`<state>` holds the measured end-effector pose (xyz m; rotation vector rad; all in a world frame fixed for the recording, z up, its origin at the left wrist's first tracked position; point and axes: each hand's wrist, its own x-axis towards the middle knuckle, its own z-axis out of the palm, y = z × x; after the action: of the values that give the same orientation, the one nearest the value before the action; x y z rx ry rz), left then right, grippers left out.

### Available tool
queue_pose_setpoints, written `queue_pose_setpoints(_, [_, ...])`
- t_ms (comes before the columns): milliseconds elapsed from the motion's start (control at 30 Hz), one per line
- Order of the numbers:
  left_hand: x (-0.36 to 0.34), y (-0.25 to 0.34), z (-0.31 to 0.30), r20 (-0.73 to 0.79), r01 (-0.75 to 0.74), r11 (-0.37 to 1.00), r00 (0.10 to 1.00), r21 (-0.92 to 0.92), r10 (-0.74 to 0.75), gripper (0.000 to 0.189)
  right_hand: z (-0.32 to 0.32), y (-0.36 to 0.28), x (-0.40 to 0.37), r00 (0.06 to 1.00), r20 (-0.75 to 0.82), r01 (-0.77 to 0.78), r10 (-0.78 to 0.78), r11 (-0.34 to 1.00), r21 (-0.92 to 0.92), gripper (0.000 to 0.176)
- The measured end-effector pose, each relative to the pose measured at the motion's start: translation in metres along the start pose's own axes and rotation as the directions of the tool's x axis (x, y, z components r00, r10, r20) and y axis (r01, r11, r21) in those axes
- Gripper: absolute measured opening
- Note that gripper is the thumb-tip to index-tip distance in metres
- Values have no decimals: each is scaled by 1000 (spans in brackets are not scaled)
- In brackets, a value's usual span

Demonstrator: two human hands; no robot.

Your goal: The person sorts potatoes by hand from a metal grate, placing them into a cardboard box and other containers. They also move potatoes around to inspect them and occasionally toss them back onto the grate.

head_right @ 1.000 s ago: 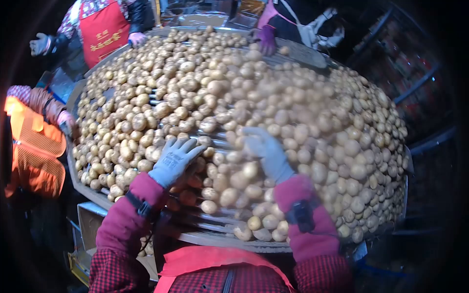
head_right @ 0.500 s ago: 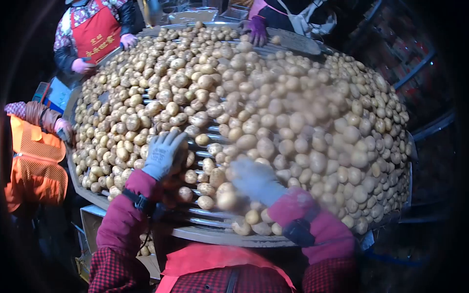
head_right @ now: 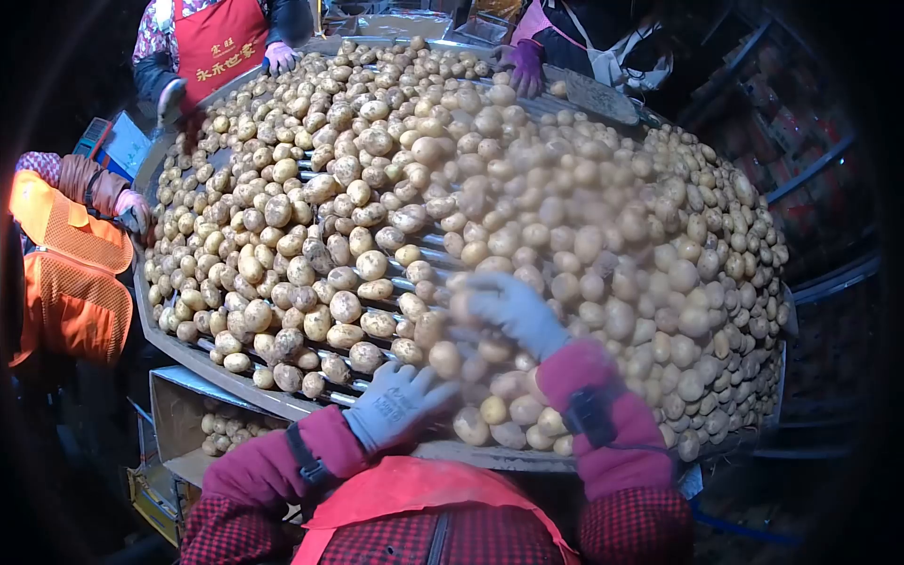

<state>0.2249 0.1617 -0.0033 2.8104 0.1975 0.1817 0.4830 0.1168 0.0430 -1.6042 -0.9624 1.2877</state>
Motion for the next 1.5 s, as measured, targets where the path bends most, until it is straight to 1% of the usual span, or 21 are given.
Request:
queue_pose_setpoints(100, [5, -1, 9, 36, 36, 995, 999, 90, -39, 50, -12, -18, -21, 995, 72, 14, -69, 814, 580, 52])
queue_pose_setpoints(200, [7, -2, -3, 34, 8, 998, 999, 69, -10, 48, 1, -18, -25, 989, -80, 146, -122, 802, 579, 59])
queue_pose_setpoints(300, [3, -10, -23, -68, 106, 865, 985, -491, -160, 71, 0, -8, -35, 973, -132, 225, -191, 919, 325, 49])
queue_pose_setpoints(333, [-3, -7, -28, 53, 297, 632, 926, -715, -375, 76, 1, -10, -39, 965, -115, 253, -234, 947, 198, 45])
queue_pose_setpoints(367, [-6, -8, -34, 232, 295, 68, 856, -953, -461, 76, 7, -14, -45, 971, -124, 216, -203, 971, 101, 48])
queue_pose_setpoints(400, [-10, -5, -40, 178, 271, 83, 804, -959, -567, 72, 13, -17, -47, 920, -88, 382, -382, 924, -20, 68])
queue_pose_setpoints(500, [-11, 5, -65, -110, 145, 288, 693, -947, -712, 69, 53, -7, -49, 970, -107, 226, -218, 972, 70, 72])
queue_pose_setpoints(533, [-15, 2, -57, -313, 142, 568, 715, -811, -626, 71, 68, 6, -47, 952, -96, 298, -292, 952, 66, 63])
queue_pose_setpoints(567, [-13, 0, -62, -429, 131, 768, 765, -627, -481, 74, 84, 6, -43, 976, -49, 214, -211, 900, 381, 55])
queue_pose_setpoints(600, [-12, -3, -66, -530, 101, 912, 786, -397, -318, 76, 99, 6, -40, 992, -1, 98, -129, 751, 652, 47])
queue_pose_setpoints(633, [-11, -3, -64, -519, 70, 951, 824, -302, -225, 71, 111, -6, -39, 972, 229, -236, 57, 250, 939, 43])
queue_pose_setpoints(667, [-11, 1, -65, -452, 75, 963, 872, -260, -190, 67, 111, 12, -38, 975, 87, 142, -204, 877, 458, 42])
queue_pose_setpoints(700, [-11, 4, -66, -375, 69, 972, 915, -223, -151, 64, 110, 36, -34, 853, 168, 521, -494, 788, -329, 41])
queue_pose_setpoints(833, [-18, -11, -74, -403, -44, 973, 914, -227, -52, 60, 132, 77, -24, 859, 104, 511, -501, 838, -188, 44])
queue_pose_setpoints(867, [-19, -27, -81, -424, -3, 979, 902, -202, -85, 59, 132, 57, -28, 963, 192, 110, -191, 925, 363, 46])
queue_pose_setpoints(900, [-20, -45, -90, -443, 34, 983, 889, -179, -112, 59, 132, 37, -31, 955, 259, -293, 142, 555, 779, 49])
queue_pose_setpoints(1033, [-13, -159, -105, -628, 499, 862, 644, -86, -436, 63, 126, 15, -37, 903, 295, -407, 311, 405, 819, 65])
queue_pose_setpoints(1200, [18, -279, -107, -369, 720, 685, 669, 106, -646, 60, 112, 14, -30, 899, 344, -434, 270, 458, 776, 66])
queue_pose_setpoints(1267, [27, -298, -99, -245, 717, 661, 697, 220, -674, 57, 112, 12, -31, 927, 280, -373, 248, 582, 722, 61])
queue_pose_setpoints(1300, [31, -300, -101, -176, 708, 649, 702, 278, -690, 55, 110, -1, -29, 904, 306, -416, 298, 452, 789, 58])
queue_pose_setpoints(1500, [53, -294, -122, -139, 636, 772, 764, -7, -630, 67, 109, -10, -23, 896, 251, -396, 366, 406, 824, 59])
